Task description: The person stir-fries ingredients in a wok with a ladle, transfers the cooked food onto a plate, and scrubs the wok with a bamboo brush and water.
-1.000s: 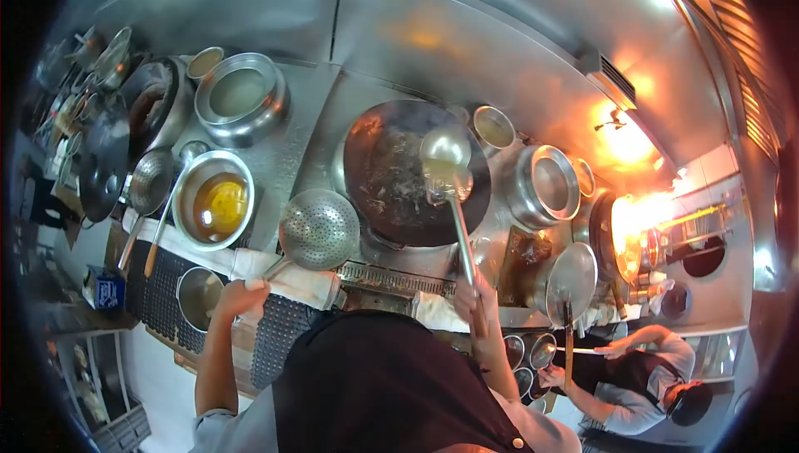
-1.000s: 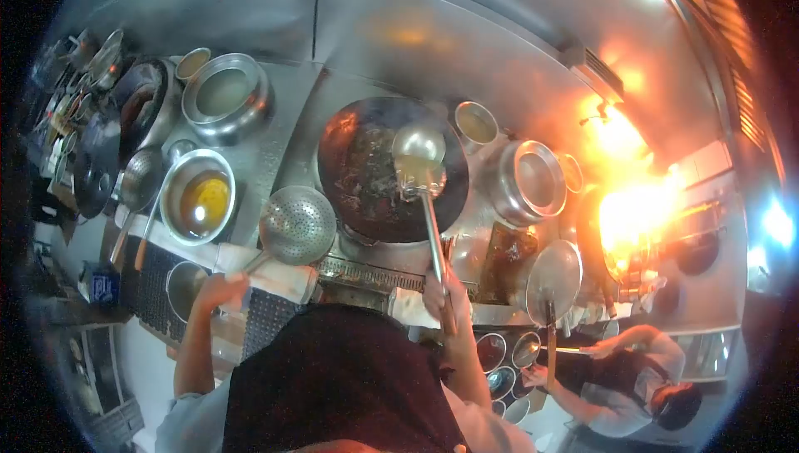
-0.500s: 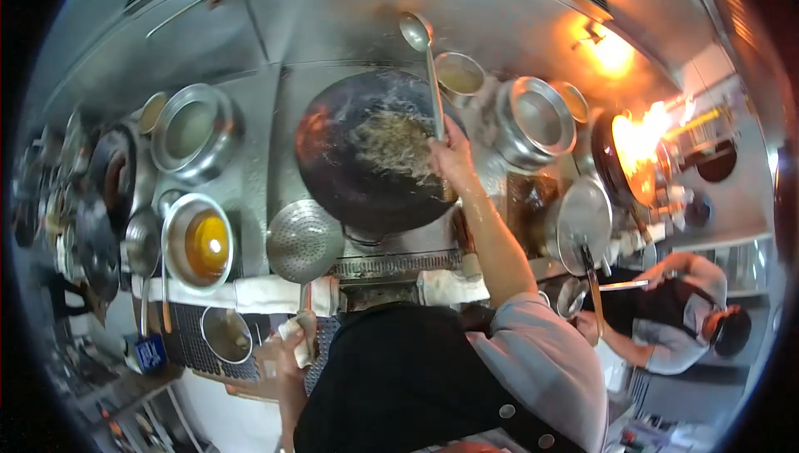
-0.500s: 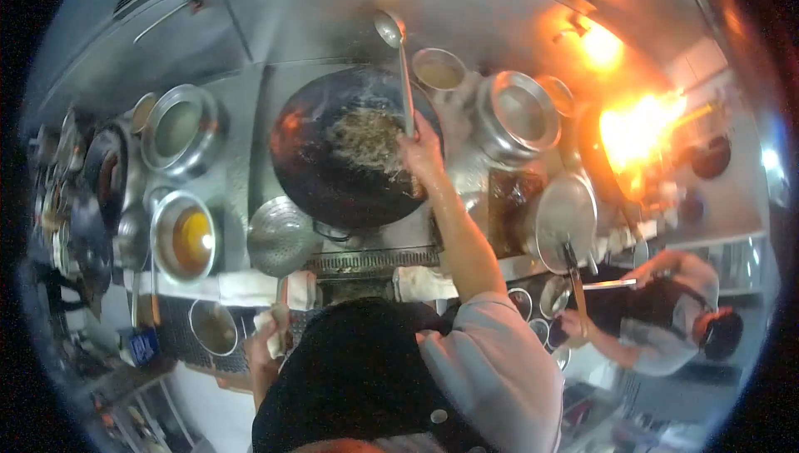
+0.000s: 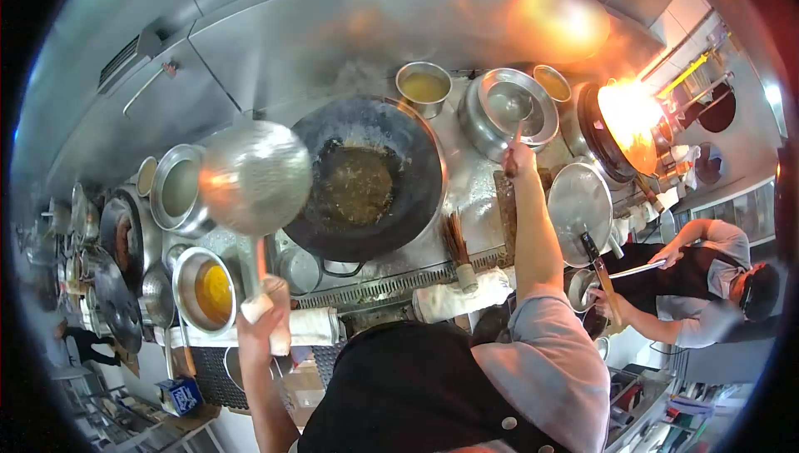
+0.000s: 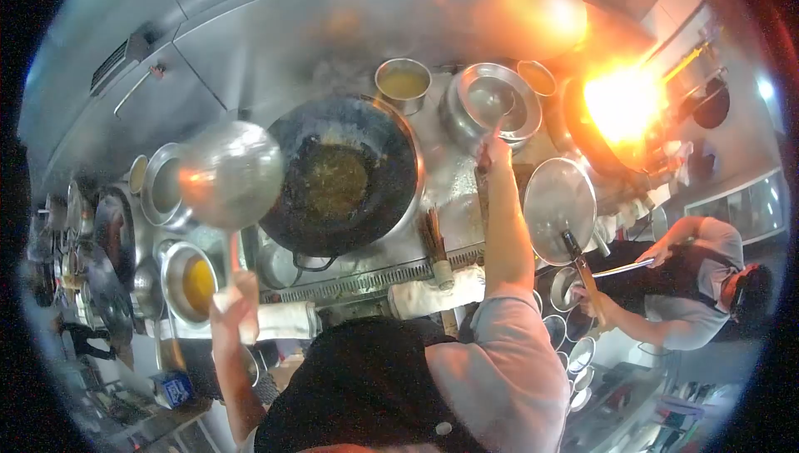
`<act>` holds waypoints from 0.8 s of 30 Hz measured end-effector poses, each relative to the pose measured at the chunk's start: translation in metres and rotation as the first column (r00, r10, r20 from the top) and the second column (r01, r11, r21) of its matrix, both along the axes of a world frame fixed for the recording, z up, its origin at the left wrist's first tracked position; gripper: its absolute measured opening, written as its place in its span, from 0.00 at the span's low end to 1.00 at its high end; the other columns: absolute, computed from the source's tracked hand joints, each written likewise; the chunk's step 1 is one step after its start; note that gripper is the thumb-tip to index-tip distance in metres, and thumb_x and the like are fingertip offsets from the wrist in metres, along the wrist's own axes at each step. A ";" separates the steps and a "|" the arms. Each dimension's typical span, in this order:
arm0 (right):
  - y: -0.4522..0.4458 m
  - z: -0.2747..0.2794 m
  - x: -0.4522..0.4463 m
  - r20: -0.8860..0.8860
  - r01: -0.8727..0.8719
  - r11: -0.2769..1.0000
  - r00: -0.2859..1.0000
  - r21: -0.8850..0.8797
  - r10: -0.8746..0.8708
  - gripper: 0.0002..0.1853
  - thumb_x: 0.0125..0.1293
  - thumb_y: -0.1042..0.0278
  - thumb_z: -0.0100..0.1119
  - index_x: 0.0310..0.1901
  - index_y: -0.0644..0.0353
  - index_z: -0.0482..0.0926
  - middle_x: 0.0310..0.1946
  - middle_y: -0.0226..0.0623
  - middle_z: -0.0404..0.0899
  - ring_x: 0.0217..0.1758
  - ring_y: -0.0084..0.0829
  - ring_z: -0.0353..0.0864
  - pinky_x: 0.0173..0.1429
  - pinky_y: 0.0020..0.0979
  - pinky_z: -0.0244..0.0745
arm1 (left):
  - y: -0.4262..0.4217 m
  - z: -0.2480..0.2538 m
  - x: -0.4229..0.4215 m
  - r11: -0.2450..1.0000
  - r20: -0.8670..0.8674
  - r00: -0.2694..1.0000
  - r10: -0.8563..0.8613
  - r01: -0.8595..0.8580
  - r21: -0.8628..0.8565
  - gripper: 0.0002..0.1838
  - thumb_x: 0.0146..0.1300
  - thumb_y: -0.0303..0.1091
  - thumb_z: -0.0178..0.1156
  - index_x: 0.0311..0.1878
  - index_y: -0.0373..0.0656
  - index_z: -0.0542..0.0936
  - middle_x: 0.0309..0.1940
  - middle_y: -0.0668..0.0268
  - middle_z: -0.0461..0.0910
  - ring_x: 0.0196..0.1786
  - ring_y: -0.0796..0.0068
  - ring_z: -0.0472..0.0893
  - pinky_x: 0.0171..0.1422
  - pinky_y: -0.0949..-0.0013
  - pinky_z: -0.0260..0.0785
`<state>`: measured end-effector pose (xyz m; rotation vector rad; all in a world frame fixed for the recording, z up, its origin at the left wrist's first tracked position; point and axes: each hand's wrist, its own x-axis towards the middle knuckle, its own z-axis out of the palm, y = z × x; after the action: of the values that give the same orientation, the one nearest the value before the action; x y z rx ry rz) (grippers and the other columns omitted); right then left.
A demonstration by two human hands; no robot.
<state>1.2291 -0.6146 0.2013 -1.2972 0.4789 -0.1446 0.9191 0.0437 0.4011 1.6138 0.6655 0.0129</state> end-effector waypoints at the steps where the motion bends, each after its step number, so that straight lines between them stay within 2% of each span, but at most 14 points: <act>1: 0.016 0.044 -0.016 -0.022 -0.021 0.923 0.999 0.384 0.032 0.09 0.72 0.64 0.61 0.39 0.53 0.70 0.24 0.29 0.74 0.24 0.25 0.78 0.23 0.27 0.73 | -0.013 0.013 0.017 0.985 -0.020 0.996 -0.087 0.083 -0.152 0.21 0.56 0.26 0.71 0.54 0.31 0.81 0.43 0.61 0.85 0.43 0.73 0.84 0.47 0.68 0.77; 2: 0.036 0.068 -0.027 -0.017 0.054 0.830 0.998 0.555 -0.054 0.06 0.76 0.67 0.56 0.39 0.51 0.70 0.23 0.26 0.71 0.21 0.20 0.71 0.21 0.24 0.67 | -0.014 -0.006 0.029 0.948 0.021 0.989 -0.149 0.149 -0.283 0.20 0.56 0.27 0.70 0.52 0.31 0.83 0.41 0.60 0.85 0.42 0.72 0.85 0.47 0.69 0.76; 4: 0.048 0.066 -0.050 0.063 0.003 0.768 0.996 0.640 -0.056 0.05 0.76 0.67 0.55 0.40 0.51 0.69 0.23 0.25 0.70 0.20 0.20 0.70 0.21 0.24 0.66 | -0.035 -0.001 0.057 0.874 0.046 0.938 -0.343 0.337 -0.350 0.22 0.55 0.32 0.73 0.52 0.31 0.83 0.40 0.60 0.86 0.42 0.70 0.85 0.49 0.67 0.77; 5: 0.057 0.065 -0.060 0.137 -0.054 0.699 0.989 0.713 -0.063 0.05 0.77 0.68 0.54 0.40 0.51 0.69 0.22 0.24 0.68 0.20 0.19 0.68 0.21 0.24 0.65 | -0.038 -0.027 0.067 0.911 -0.008 0.938 -0.347 0.335 -0.240 0.23 0.56 0.36 0.75 0.51 0.33 0.84 0.40 0.61 0.87 0.41 0.72 0.85 0.47 0.67 0.77; 6: 0.063 0.067 -0.071 0.155 -0.123 0.685 0.988 0.718 0.015 0.10 0.77 0.61 0.55 0.35 0.49 0.70 0.23 0.22 0.69 0.20 0.18 0.68 0.22 0.25 0.66 | -0.059 -0.003 0.079 0.873 0.002 0.890 -0.455 0.447 -0.193 0.22 0.58 0.39 0.75 0.51 0.34 0.85 0.40 0.62 0.87 0.39 0.73 0.85 0.43 0.67 0.76; 7: 0.073 0.071 -0.083 0.160 -0.129 0.681 0.987 0.721 0.017 0.10 0.77 0.61 0.55 0.35 0.49 0.70 0.23 0.22 0.69 0.20 0.18 0.68 0.22 0.25 0.66 | -0.063 -0.011 0.091 0.821 0.019 0.839 -0.544 0.537 -0.192 0.21 0.60 0.39 0.75 0.51 0.34 0.85 0.39 0.63 0.87 0.38 0.74 0.84 0.41 0.67 0.75; 9: 0.103 0.092 -0.111 0.186 -0.179 0.675 0.981 0.716 0.063 0.09 0.76 0.61 0.58 0.37 0.48 0.71 0.24 0.21 0.70 0.20 0.18 0.68 0.23 0.25 0.66 | -0.075 -0.012 0.111 0.769 -0.065 0.779 -0.623 0.596 -0.229 0.20 0.59 0.38 0.75 0.49 0.35 0.85 0.37 0.64 0.86 0.36 0.74 0.84 0.39 0.66 0.76; 13: 0.170 0.120 -0.154 0.255 -0.302 0.575 0.953 0.760 0.163 0.08 0.74 0.59 0.62 0.39 0.44 0.71 0.26 0.19 0.70 0.22 0.17 0.68 0.23 0.24 0.63 | -0.090 -0.013 0.141 0.704 -0.062 0.705 -0.707 0.693 -0.155 0.21 0.57 0.39 0.76 0.49 0.35 0.86 0.38 0.63 0.87 0.37 0.72 0.86 0.42 0.65 0.78; 15: 0.212 0.132 -0.171 0.278 -0.336 0.401 0.940 0.852 0.197 0.08 0.74 0.60 0.61 0.40 0.42 0.71 0.27 0.20 0.70 0.22 0.18 0.68 0.22 0.24 0.63 | -0.091 -0.015 0.153 0.686 -0.072 0.683 -0.727 0.719 -0.111 0.21 0.57 0.39 0.77 0.49 0.35 0.86 0.39 0.62 0.88 0.37 0.71 0.87 0.43 0.65 0.79; 19: 0.259 0.140 -0.194 0.304 -0.388 0.395 0.917 0.833 0.259 0.05 0.75 0.64 0.59 0.48 0.45 0.75 0.28 0.24 0.70 0.21 0.19 0.68 0.22 0.24 0.61 | -0.085 -0.005 0.172 0.690 -0.069 0.686 -0.724 0.720 -0.076 0.22 0.56 0.38 0.77 0.50 0.34 0.86 0.41 0.60 0.88 0.38 0.70 0.87 0.45 0.65 0.79; 21: 0.263 0.153 -0.204 0.152 -0.344 0.616 0.927 0.708 0.343 0.12 0.74 0.66 0.60 0.57 0.46 0.76 0.28 0.26 0.70 0.22 0.22 0.69 0.23 0.25 0.62 | -0.072 -0.006 0.178 0.652 -0.129 0.651 -0.748 0.757 0.044 0.22 0.56 0.38 0.77 0.50 0.35 0.86 0.40 0.60 0.89 0.38 0.70 0.87 0.46 0.65 0.79; 22: 0.265 0.162 -0.214 0.059 -0.284 0.802 0.953 0.526 0.299 0.23 0.73 0.68 0.61 0.68 0.49 0.73 0.27 0.28 0.72 0.20 0.22 0.69 0.22 0.26 0.62 | -0.062 -0.007 0.176 0.625 -0.157 0.639 -0.753 0.769 0.132 0.24 0.55 0.40 0.76 0.51 0.33 0.85 0.44 0.54 0.87 0.41 0.60 0.88 0.48 0.60 0.79; 23: 0.256 0.158 -0.214 0.045 -0.291 0.798 0.948 0.528 0.316 0.23 0.73 0.68 0.61 0.68 0.49 0.73 0.27 0.28 0.72 0.20 0.22 0.69 0.22 0.26 0.62 | -0.053 -0.009 0.170 0.639 -0.164 0.650 -0.742 0.759 0.121 0.24 0.55 0.40 0.76 0.51 0.33 0.85 0.44 0.54 0.87 0.41 0.60 0.88 0.48 0.60 0.79; 24: 0.241 0.152 -0.215 -0.001 -0.266 0.908 0.960 0.324 0.281 0.26 0.73 0.70 0.60 0.71 0.50 0.71 0.26 0.28 0.73 0.19 0.22 0.70 0.22 0.27 0.63 | -0.044 -0.013 0.163 0.510 -0.229 0.666 -0.710 0.710 0.486 0.25 0.55 0.41 0.76 0.52 0.33 0.85 0.46 0.50 0.85 0.43 0.53 0.87 0.50 0.56 0.79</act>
<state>1.0144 -0.3736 0.3534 -1.0337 0.3387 0.1948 1.0817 -0.0002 0.3886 2.3541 -0.0950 -0.4532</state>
